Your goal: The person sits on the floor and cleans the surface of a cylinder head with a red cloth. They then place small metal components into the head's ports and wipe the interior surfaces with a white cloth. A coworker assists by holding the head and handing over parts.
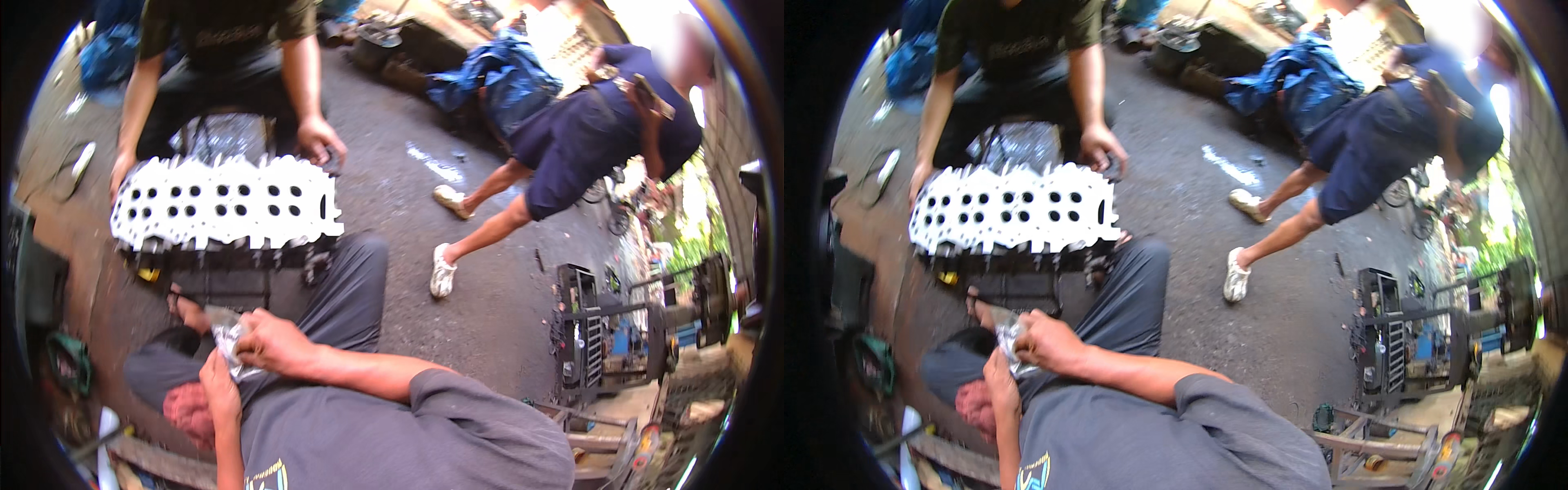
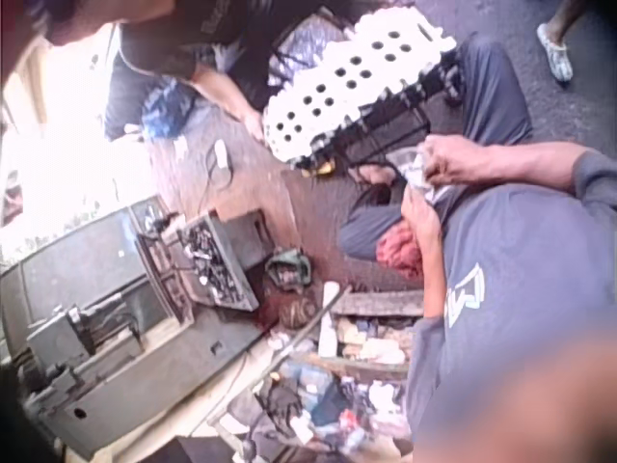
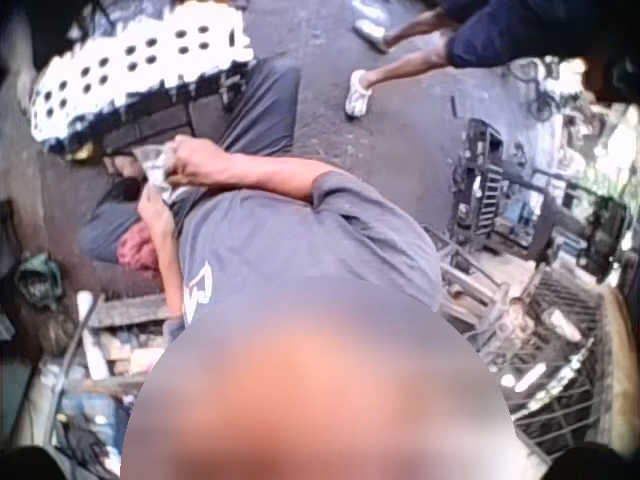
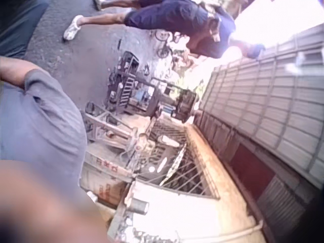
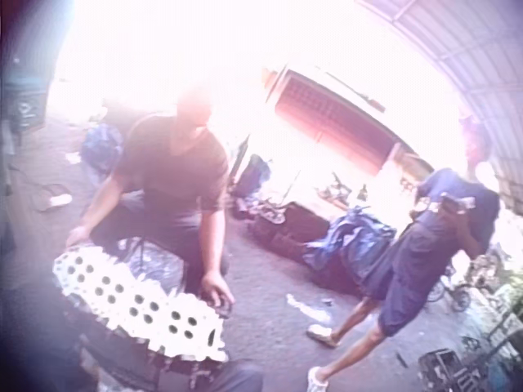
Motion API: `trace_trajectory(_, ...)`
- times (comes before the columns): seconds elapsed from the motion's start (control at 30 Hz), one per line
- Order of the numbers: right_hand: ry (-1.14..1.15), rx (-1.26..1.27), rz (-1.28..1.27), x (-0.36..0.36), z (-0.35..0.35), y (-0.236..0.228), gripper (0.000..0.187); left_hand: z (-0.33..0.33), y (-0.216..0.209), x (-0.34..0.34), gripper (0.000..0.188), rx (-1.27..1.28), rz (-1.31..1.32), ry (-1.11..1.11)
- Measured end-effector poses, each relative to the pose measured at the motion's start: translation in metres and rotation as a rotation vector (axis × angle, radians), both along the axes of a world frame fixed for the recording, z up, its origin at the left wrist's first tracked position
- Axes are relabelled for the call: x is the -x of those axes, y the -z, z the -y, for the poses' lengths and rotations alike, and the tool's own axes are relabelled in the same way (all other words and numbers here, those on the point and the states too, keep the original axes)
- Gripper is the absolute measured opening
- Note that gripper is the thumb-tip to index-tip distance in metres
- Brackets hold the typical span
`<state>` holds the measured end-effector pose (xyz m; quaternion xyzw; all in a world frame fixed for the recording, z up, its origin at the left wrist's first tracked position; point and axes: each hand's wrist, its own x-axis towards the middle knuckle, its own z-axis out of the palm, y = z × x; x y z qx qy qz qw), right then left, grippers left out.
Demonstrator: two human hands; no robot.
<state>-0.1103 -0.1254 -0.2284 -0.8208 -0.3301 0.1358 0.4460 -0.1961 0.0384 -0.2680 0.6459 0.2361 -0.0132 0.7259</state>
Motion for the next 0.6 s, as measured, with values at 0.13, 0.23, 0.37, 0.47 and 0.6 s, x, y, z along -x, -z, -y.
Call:
trace_trajectory(0.13,0.043,0.02,0.09,0.001,0.0,0.003,0.012,-0.001,0.011,-0.009,0.034,0.226,0.162,0.019)
trace_trajectory(0.23,0.001,-0.099,0.077,-0.002,0.0,0.007,0.017,-0.003,0.019,-0.016,0.034,0.206,0.203,0.025)
trace_trajectory(0.37,-0.064,-0.047,0.078,-0.004,-0.001,0.004,0.018,-0.003,0.022,-0.016,0.034,0.261,0.171,0.063)
trace_trajectory(0.47,-0.059,0.143,0.24,-0.006,-0.003,-0.002,0.018,-0.004,0.021,-0.015,0.034,0.344,0.113,-0.04)
trace_trajectory(0.6,-0.105,0.078,0.208,-0.008,-0.005,0.002,0.011,-0.003,0.018,-0.012,0.034,0.266,0.141,-0.06)
